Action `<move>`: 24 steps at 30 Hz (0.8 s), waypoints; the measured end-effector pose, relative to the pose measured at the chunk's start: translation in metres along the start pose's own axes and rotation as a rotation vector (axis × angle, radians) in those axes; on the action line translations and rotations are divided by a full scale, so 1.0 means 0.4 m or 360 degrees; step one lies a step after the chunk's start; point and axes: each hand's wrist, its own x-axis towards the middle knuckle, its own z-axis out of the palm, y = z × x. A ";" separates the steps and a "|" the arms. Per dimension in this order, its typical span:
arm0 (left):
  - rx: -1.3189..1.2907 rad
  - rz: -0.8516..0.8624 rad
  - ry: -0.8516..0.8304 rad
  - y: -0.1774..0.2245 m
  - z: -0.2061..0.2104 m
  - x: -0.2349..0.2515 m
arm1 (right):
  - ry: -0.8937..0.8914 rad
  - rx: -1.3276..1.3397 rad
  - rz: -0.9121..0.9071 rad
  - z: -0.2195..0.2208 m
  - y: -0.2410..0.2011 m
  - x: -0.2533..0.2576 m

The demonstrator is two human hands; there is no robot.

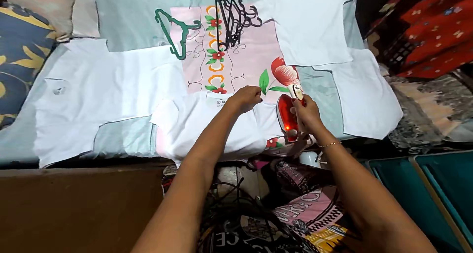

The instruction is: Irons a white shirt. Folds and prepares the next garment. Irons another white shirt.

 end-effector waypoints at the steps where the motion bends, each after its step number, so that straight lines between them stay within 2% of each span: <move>1: 0.0008 -0.0021 -0.0006 -0.002 -0.003 0.000 | 0.0007 0.0019 0.0024 0.000 -0.001 0.000; 8: 0.0134 -0.0256 0.0080 0.019 0.016 -0.015 | -0.0117 -0.0288 -0.0109 -0.027 0.001 -0.085; 12: 0.0140 -0.0032 0.0133 0.053 0.058 0.012 | 0.0067 -0.0248 -0.0157 -0.081 -0.017 -0.116; 15: 0.0132 0.0051 0.0004 0.099 0.095 0.052 | 0.0243 -0.0154 -0.0213 -0.147 -0.037 -0.128; 20: 0.0153 0.0017 -0.0262 0.169 0.103 0.115 | 0.0439 -0.0029 -0.0272 -0.223 -0.044 -0.148; 22: 0.0144 0.0190 -0.0399 0.187 0.082 0.143 | 0.0453 0.0016 -0.0262 -0.233 -0.039 -0.150; 24: -0.0013 0.0443 -0.0419 0.182 0.070 0.175 | 0.0426 0.0046 -0.0271 -0.238 -0.029 -0.146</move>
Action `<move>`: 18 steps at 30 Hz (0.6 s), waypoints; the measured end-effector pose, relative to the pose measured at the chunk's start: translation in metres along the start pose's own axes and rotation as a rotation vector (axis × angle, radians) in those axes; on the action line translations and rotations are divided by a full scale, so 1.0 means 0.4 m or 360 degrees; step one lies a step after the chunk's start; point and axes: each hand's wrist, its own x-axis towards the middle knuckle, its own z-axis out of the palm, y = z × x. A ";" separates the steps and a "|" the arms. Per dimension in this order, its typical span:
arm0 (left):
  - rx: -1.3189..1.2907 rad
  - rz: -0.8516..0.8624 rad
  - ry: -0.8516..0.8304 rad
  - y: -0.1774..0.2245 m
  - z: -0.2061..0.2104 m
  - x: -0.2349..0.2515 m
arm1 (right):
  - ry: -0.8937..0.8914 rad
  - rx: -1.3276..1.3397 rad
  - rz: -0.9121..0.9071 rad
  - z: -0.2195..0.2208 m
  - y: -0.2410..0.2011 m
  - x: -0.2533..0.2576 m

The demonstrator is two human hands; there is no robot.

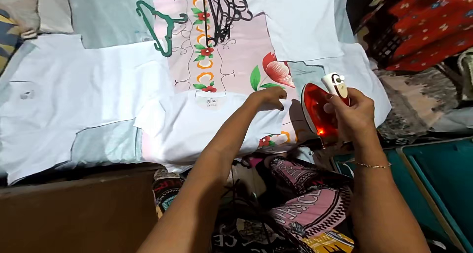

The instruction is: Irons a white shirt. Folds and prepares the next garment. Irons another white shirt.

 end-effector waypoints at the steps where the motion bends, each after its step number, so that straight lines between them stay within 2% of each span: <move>1: -0.0055 0.0045 0.0032 -0.010 -0.004 0.007 | -0.0022 -0.0001 0.0014 0.001 0.002 0.001; 5: -0.0037 -0.0099 0.0192 -0.052 0.025 0.023 | -0.0158 -0.0049 0.0100 0.023 -0.001 -0.004; 8: -0.0066 -0.0206 0.0239 -0.053 0.008 -0.003 | -0.0292 -0.0076 0.0113 0.054 -0.005 -0.017; 15: -0.0056 -0.0503 -0.0032 -0.098 -0.069 -0.139 | -0.0627 -0.0196 0.0027 0.157 0.013 -0.024; 18: -0.0063 -0.0344 0.0010 -0.096 -0.068 -0.137 | -0.0715 -0.0335 -0.0063 0.218 0.033 -0.014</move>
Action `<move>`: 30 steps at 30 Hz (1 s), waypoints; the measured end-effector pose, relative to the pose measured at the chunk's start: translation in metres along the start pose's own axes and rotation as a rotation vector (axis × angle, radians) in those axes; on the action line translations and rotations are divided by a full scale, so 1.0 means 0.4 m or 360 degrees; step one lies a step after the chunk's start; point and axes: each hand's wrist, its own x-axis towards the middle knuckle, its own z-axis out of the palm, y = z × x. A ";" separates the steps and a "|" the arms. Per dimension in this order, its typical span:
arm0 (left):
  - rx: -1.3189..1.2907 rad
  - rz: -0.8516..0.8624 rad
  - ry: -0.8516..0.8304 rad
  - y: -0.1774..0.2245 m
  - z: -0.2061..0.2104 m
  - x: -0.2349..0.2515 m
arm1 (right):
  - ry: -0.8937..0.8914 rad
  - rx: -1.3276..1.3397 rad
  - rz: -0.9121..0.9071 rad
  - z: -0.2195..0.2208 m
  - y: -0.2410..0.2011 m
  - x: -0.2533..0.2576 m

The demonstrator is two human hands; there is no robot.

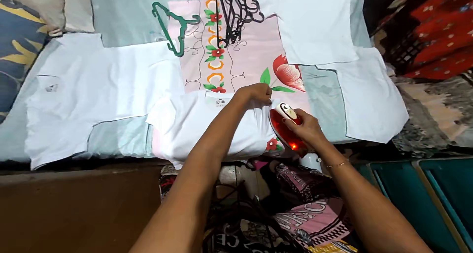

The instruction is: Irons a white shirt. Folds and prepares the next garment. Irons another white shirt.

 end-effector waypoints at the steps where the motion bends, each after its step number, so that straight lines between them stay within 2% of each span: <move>1: 0.0010 0.0057 0.0018 0.001 0.002 0.005 | 0.0027 -0.0017 -0.0010 0.007 -0.001 0.007; 6: 0.0072 0.0004 0.0108 -0.019 0.005 -0.014 | 0.0177 0.0047 0.0148 0.029 -0.038 0.046; 11: 0.0199 -0.0319 -0.0093 -0.037 -0.037 -0.100 | 0.0334 0.0174 0.0166 0.058 -0.041 0.151; 15: 0.0058 -0.0139 -0.0029 -0.081 -0.039 -0.146 | 0.0152 0.0272 0.0080 0.044 -0.036 0.160; 20: 0.0037 -0.0134 0.0056 -0.090 -0.034 -0.170 | -0.0415 0.0081 -0.0389 -0.008 -0.001 0.090; 24: 0.0011 -0.0109 0.0090 -0.107 -0.029 -0.191 | -0.0341 0.0086 -0.0416 0.023 -0.034 0.094; 30: -0.0226 -0.0255 0.0273 -0.129 -0.022 -0.252 | -0.0163 0.0004 -0.0359 0.121 -0.138 0.166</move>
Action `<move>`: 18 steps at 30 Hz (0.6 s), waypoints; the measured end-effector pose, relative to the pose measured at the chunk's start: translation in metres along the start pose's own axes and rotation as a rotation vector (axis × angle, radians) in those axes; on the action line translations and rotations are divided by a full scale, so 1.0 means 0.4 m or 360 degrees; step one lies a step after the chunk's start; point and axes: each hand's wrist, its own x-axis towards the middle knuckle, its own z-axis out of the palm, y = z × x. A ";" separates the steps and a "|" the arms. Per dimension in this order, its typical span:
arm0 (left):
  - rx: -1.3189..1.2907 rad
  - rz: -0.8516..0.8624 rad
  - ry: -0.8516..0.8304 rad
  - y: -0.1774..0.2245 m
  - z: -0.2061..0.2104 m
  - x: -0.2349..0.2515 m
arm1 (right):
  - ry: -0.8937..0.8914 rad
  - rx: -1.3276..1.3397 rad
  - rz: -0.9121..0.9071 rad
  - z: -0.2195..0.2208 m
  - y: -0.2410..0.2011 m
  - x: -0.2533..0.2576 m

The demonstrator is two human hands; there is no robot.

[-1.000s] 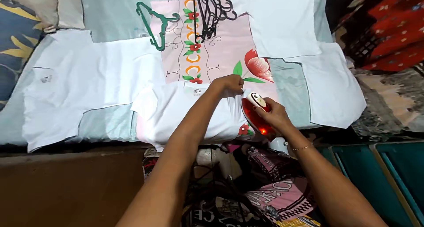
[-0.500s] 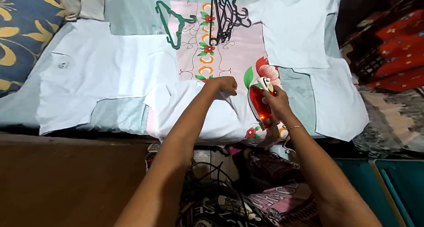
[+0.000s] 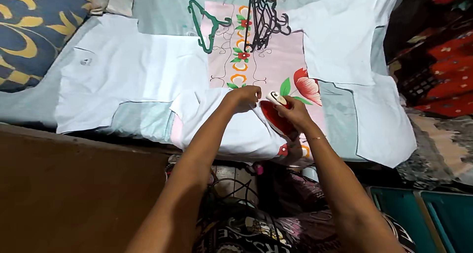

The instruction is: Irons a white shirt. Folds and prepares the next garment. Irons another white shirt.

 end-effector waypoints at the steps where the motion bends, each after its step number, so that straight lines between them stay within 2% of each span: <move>1: -0.0054 0.0004 0.0053 -0.010 0.009 -0.004 | 0.0025 0.0000 0.0051 0.008 -0.010 0.003; 3: -0.0097 0.0028 0.0158 -0.023 0.019 -0.013 | 0.0024 0.0010 0.0131 0.011 -0.033 0.000; 6: -0.0038 0.0066 0.0215 -0.026 0.020 -0.026 | -0.0067 -0.0018 0.0091 0.002 -0.030 -0.021; 11: -0.0088 0.0099 0.0349 -0.042 0.008 -0.066 | -0.0234 -0.0179 0.0025 -0.058 0.048 -0.145; 14: -0.0138 0.0099 0.0379 -0.057 0.007 -0.081 | 0.0079 -0.0233 0.0024 -0.051 0.087 -0.216; 16: -0.0137 0.0127 0.0405 -0.062 0.015 -0.084 | 0.0378 -0.0186 0.0187 -0.027 0.076 -0.216; 18: -0.0126 0.0164 0.0412 -0.056 0.024 -0.081 | 0.0557 -0.0113 0.0389 -0.018 0.057 -0.174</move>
